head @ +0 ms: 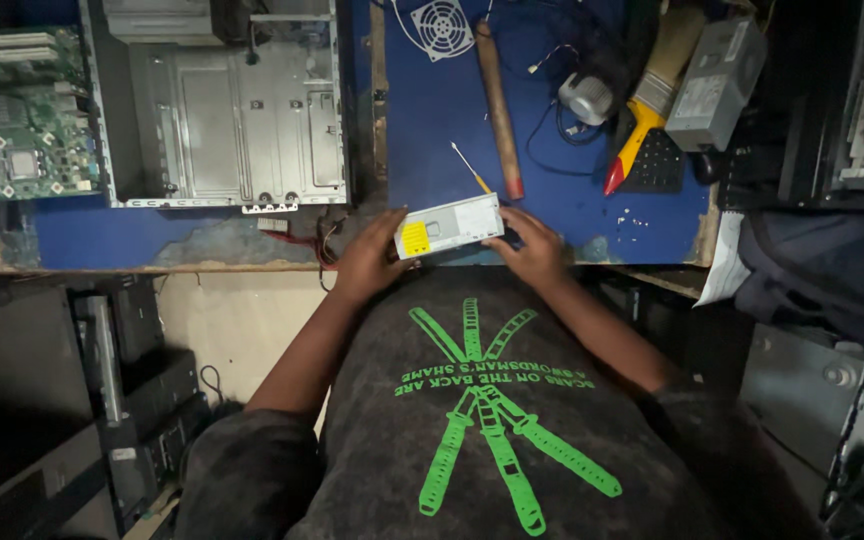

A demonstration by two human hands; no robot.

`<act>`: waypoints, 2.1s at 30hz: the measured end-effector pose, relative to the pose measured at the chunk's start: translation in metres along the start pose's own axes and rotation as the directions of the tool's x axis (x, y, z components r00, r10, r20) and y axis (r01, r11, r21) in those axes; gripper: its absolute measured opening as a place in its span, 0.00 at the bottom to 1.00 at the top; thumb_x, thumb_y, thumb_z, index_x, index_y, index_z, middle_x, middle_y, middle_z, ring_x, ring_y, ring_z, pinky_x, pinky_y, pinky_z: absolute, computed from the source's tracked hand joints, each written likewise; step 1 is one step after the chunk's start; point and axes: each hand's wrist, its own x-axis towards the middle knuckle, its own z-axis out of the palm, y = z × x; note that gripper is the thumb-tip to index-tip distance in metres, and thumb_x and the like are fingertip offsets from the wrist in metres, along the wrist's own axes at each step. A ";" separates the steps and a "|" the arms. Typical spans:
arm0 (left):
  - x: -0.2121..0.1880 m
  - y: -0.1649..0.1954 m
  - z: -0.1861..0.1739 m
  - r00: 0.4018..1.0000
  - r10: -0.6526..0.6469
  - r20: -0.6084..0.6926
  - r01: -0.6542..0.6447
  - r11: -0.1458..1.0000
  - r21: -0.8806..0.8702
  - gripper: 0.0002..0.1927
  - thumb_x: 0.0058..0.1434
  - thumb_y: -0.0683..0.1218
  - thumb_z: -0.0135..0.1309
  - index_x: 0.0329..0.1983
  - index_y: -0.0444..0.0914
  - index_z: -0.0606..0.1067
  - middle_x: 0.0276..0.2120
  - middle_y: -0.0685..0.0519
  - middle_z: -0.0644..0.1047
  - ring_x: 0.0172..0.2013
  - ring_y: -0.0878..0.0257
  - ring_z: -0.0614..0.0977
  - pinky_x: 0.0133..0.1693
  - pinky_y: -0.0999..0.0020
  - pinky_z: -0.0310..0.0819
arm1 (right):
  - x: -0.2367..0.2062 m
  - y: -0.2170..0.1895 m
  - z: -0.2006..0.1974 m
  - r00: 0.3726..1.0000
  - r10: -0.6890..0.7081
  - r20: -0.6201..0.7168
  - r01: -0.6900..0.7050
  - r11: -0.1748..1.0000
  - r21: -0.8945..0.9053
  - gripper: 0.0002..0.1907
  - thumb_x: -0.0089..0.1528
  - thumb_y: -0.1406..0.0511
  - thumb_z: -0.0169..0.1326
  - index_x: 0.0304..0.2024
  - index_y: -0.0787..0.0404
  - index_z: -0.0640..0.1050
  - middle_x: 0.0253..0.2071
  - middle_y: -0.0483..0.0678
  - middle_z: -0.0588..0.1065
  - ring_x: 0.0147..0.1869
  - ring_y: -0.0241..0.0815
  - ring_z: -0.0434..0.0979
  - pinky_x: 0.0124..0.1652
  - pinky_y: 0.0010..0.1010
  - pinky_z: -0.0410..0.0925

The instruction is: The person uses a yellow screwdriver to unscrew and remove a computer power supply unit from a case. They then inspect the unit, rotate it to view different sides, and place it back on the workbench.

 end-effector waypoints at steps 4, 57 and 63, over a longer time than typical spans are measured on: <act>-0.003 0.001 -0.002 0.998 -0.046 0.043 0.048 0.998 -0.047 0.46 0.47 0.47 0.71 0.71 0.44 0.67 0.65 0.40 0.71 0.62 0.45 0.75 0.58 0.56 0.73 | 0.001 0.000 0.005 0.984 0.140 0.109 -0.168 0.933 0.318 0.26 0.57 0.70 0.69 0.56 0.68 0.75 0.57 0.54 0.74 0.60 0.45 0.78 0.59 0.36 0.72; -0.005 0.039 -0.002 0.983 0.118 -0.138 -0.102 0.988 0.120 0.33 0.45 0.43 0.70 0.57 0.35 0.75 0.56 0.42 0.72 0.60 0.42 0.72 0.61 0.49 0.67 | -0.001 0.018 -0.002 0.921 -0.019 0.389 0.001 0.999 0.045 0.52 0.51 0.56 0.73 0.70 0.66 0.63 0.68 0.63 0.65 0.71 0.62 0.67 0.65 0.46 0.63; 0.001 0.043 -0.007 0.991 0.083 -0.103 -0.074 0.994 0.085 0.36 0.40 0.44 0.73 0.56 0.35 0.76 0.57 0.45 0.73 0.59 0.44 0.74 0.60 0.50 0.69 | -0.002 0.021 -0.004 0.919 -0.014 0.394 0.004 1.000 0.027 0.47 0.53 0.54 0.72 0.69 0.64 0.65 0.65 0.63 0.69 0.69 0.61 0.70 0.64 0.45 0.65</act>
